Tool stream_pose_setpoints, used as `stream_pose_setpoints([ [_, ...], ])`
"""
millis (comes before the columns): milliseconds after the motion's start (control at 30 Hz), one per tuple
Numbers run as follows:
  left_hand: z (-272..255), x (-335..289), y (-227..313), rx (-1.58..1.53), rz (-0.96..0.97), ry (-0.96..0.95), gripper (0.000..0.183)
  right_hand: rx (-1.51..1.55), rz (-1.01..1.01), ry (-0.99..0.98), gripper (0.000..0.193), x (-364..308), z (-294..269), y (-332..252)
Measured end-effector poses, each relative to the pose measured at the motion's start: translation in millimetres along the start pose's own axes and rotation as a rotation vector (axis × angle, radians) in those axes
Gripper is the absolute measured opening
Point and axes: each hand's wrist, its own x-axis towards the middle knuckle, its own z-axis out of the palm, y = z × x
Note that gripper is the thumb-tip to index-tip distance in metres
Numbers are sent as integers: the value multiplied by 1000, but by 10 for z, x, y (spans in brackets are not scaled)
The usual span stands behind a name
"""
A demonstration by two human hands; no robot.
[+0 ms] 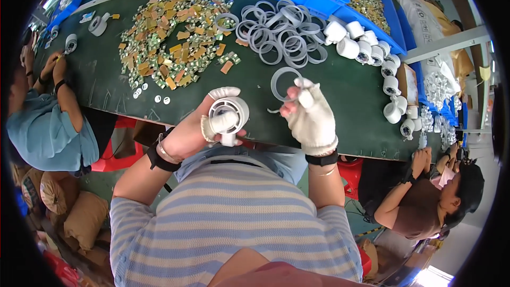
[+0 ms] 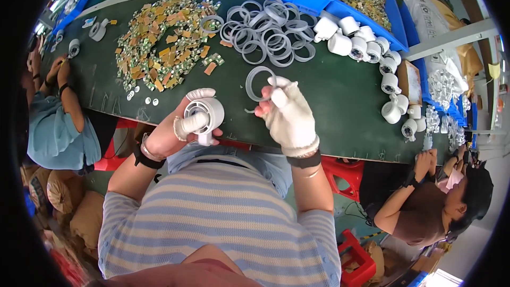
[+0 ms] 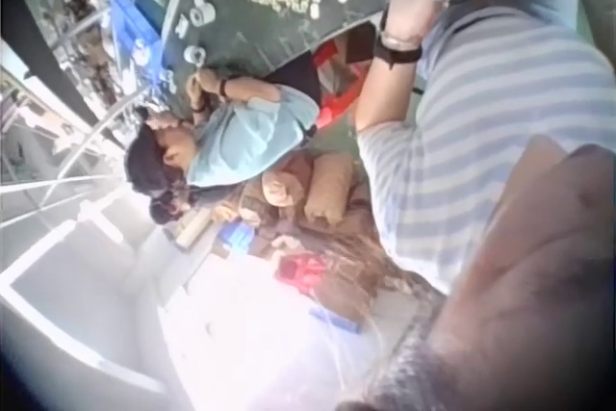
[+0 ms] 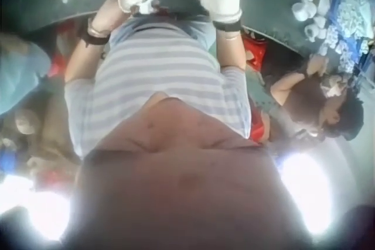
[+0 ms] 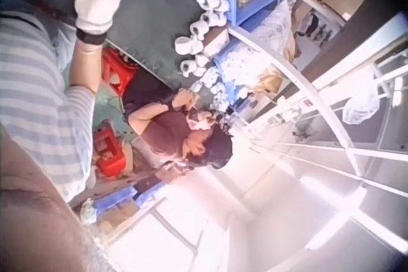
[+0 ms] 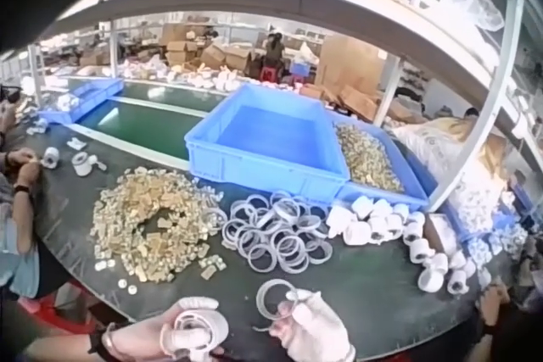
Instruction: Manually assembling small white and grey electronic components into circular housings at a factory workbench.
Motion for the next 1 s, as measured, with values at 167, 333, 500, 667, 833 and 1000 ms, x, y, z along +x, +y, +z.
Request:
stream_pose_setpoints([
  [167,97,59,-39,543,382,-80,83,292,157,-85,30,-239,136,63],
  [333,191,13,132,1338,579,23,71,348,275,-111,37,-265,103,81],
  [500,66,10,179,1572,532,8,57,-937,-259,-48,56,-240,197,12],
  [667,-44,85,40,1244,517,-35,59,-1776,-705,-601,30,-162,374,-210],
  [833,-4,124,32,-146,53,-1,97,-833,-219,-43,20,-422,405,-108],
  [1000,49,154,-175,-138,78,-132,117,-609,118,-107,20,-380,465,-34],
])
